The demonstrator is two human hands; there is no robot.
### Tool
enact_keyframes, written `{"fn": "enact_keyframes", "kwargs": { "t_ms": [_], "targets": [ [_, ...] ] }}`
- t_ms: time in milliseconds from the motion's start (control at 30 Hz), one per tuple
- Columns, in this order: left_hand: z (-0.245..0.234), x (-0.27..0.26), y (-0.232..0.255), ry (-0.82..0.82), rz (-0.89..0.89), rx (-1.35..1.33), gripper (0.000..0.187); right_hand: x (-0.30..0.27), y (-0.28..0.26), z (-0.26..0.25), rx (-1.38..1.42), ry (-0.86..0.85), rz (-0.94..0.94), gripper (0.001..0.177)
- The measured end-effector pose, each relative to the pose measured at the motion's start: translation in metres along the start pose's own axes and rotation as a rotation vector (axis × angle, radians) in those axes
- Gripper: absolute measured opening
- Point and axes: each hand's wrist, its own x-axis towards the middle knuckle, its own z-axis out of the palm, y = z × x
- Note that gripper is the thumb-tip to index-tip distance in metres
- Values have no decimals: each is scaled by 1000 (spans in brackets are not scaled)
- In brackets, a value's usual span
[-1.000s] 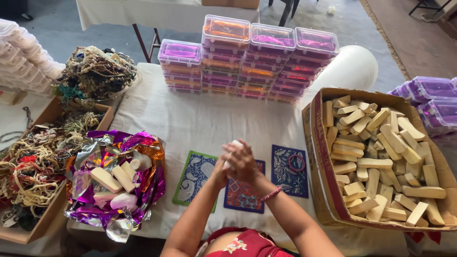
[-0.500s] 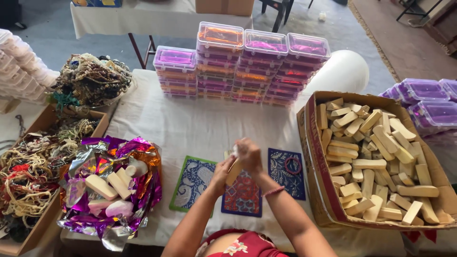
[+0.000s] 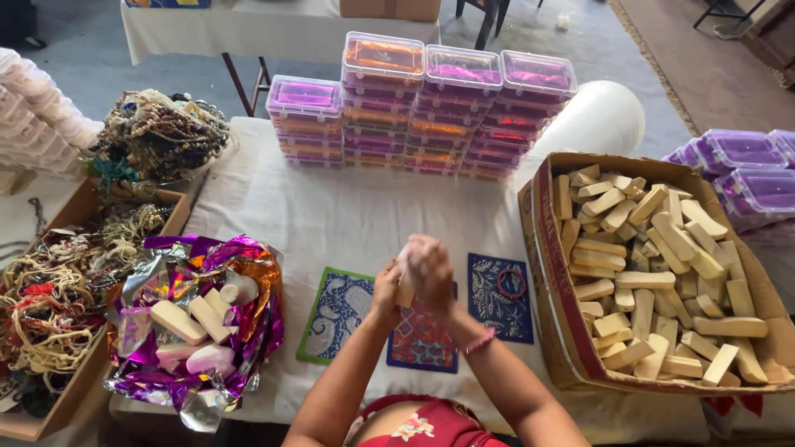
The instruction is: Cleaning and wiping wooden blocks before wrapping them.
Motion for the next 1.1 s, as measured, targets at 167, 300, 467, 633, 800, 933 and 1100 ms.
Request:
{"fn": "enact_keyframes", "kwargs": {
  "t_ms": [167,300,467,633,800,933,1100],
  "targets": [
    [11,-17,6,91,-178,-194,35,-7,2,0,-148,-61,-559,16],
    [-21,18,-42,44,-80,92,34,-11,18,20,129,-9,82,21],
    [-38,47,-47,200,115,-243,23,-87,31,54,397,-30,525,43],
    [-31,52,-49,186,85,-101,28,-43,42,53,490,38,640,48],
    [-8,43,-35,410,472,927,29,-22,85,45,1028,172,980,45],
    [-59,85,-66,382,508,1038,32,-51,121,36,908,-86,976,49],
    [-85,90,-81,331,511,1686,57,-89,193,31,288,-159,823,58]
  ]
}}
